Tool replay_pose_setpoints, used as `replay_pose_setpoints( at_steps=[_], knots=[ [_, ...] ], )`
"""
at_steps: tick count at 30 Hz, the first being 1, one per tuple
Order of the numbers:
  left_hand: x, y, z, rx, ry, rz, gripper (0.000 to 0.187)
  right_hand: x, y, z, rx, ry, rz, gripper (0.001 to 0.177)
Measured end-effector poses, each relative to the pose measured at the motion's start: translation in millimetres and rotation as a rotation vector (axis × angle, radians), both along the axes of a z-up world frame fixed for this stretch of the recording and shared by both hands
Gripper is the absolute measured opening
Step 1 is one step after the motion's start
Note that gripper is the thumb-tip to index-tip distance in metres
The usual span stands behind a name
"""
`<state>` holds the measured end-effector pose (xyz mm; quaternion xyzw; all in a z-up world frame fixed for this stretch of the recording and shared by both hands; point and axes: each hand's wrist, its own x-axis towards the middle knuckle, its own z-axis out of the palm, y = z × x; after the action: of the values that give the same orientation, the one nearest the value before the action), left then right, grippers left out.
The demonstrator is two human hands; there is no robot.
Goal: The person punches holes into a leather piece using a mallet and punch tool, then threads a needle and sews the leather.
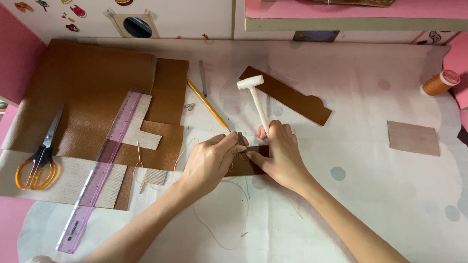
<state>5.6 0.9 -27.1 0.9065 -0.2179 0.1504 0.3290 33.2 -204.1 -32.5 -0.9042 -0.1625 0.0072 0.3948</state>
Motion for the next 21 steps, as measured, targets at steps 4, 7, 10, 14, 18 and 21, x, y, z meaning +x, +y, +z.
replay_pose_setpoints(
  at_steps=[4,7,10,14,18,21],
  knots=[
    [0,0,0,0.002,-0.009,0.001,0.019,-1,0,1,0.003,0.02,0.003,0.046],
    [0,0,-1,0.01,-0.017,-0.004,0.02,1,-3,6,0.041,0.044,0.003,0.045],
    [1,-1,-7,0.022,-0.034,0.003,0.021,3,-18,21,0.161,0.175,-0.014,0.034],
    [2,-2,-6,0.027,-0.043,0.003,0.021,5,-52,74,0.201,0.129,-0.034,0.058],
    [-1,-7,2,-0.004,-0.064,0.0,0.013,-37,-70,176,-0.028,0.253,-0.061,0.041],
    [-1,-7,4,-0.01,-0.067,-0.007,0.018,-59,-87,171,-0.12,-0.142,-0.115,0.042]
  ],
)
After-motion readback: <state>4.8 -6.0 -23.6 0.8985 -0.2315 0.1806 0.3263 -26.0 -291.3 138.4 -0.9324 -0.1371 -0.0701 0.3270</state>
